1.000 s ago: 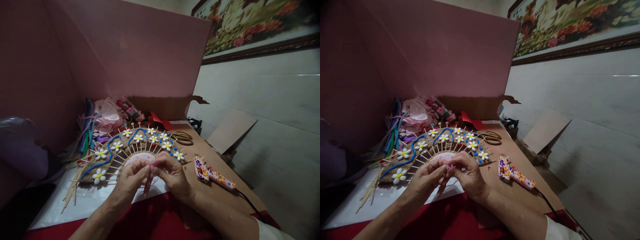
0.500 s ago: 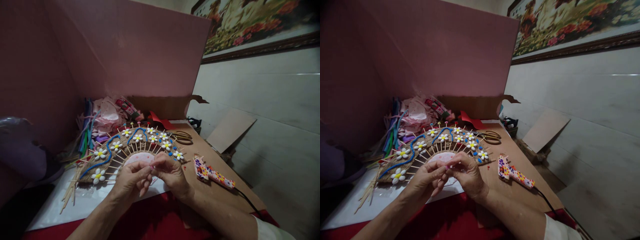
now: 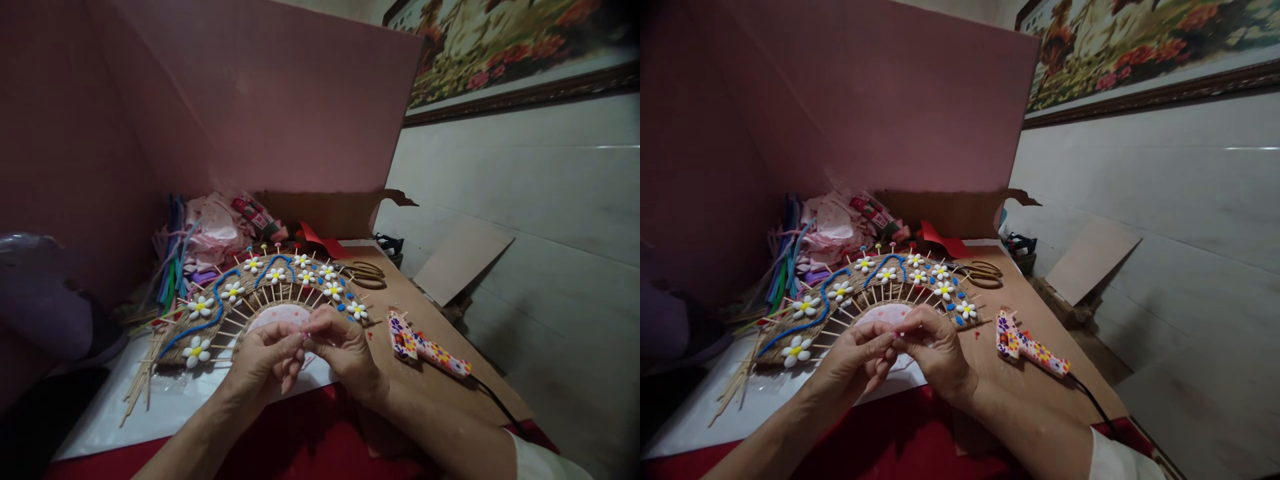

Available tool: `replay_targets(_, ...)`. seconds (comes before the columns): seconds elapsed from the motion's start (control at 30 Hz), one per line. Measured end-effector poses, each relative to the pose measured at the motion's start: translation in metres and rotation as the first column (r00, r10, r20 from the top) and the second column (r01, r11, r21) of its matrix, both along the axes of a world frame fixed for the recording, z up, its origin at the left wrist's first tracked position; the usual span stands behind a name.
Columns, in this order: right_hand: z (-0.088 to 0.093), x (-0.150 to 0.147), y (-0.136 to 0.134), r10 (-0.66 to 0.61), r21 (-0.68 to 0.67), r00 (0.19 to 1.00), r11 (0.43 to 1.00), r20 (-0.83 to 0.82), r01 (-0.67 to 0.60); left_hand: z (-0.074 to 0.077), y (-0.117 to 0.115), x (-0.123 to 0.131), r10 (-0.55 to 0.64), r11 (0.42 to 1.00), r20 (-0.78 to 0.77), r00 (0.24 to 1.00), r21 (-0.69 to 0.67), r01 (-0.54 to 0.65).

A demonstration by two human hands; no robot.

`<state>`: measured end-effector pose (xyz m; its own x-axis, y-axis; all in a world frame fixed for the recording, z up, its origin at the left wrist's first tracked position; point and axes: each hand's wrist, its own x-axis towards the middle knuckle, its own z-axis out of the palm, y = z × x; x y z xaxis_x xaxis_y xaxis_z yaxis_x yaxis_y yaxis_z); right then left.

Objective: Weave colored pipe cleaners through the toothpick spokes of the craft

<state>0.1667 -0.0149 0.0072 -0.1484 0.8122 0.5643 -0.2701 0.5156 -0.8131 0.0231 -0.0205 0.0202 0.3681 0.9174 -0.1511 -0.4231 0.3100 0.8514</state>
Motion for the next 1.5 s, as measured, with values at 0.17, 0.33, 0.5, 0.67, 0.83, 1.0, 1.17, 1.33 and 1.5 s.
replay_targets(0.17,-0.001,0.003,-0.001,-0.087,0.057,0.994,0.995,0.07,0.083,0.001,-0.002,-0.001,-0.01,1.0,-0.012,1.0,0.02,0.01)
replay_targets(0.33,0.0,0.005,-0.001,-0.155,0.164,0.981,0.977,0.118,0.135,0.0,-0.001,-0.001,0.002,0.999,-0.054,0.999,0.049,0.0)
replay_targets(0.5,0.001,0.007,-0.003,-0.204,0.236,0.96,0.959,0.191,0.157,0.001,0.0,-0.001,0.01,0.995,-0.093,0.996,0.1,-0.001)
replay_targets(0.67,0.001,0.007,-0.004,-0.169,0.224,0.97,0.966,0.178,0.127,0.004,-0.003,-0.001,-0.031,0.993,-0.073,0.997,0.108,0.038)
replay_targets(0.83,0.002,0.005,-0.004,-0.121,0.169,0.985,0.98,0.12,0.1,0.005,-0.003,0.0,-0.034,0.995,-0.056,0.998,0.091,0.039)
replay_targets(1.0,0.002,0.005,-0.006,-0.142,0.181,0.979,0.977,0.147,0.115,0.004,-0.003,0.001,-0.054,0.995,-0.032,0.998,0.083,0.056)
replay_targets(1.17,0.002,0.005,-0.006,-0.145,0.165,0.979,0.979,0.142,0.121,0.002,-0.003,0.001,-0.071,0.994,-0.007,0.997,0.079,0.071)
replay_targets(1.33,0.001,0.004,-0.004,-0.149,0.189,0.975,0.975,0.162,0.118,-0.002,-0.002,0.0,-0.074,0.991,0.002,0.997,0.107,0.074)
replay_targets(1.5,0.002,0.004,-0.004,-0.188,0.184,0.96,0.971,0.209,0.15,-0.005,0.0,0.001,-0.102,0.99,0.06,0.993,0.102,0.096)
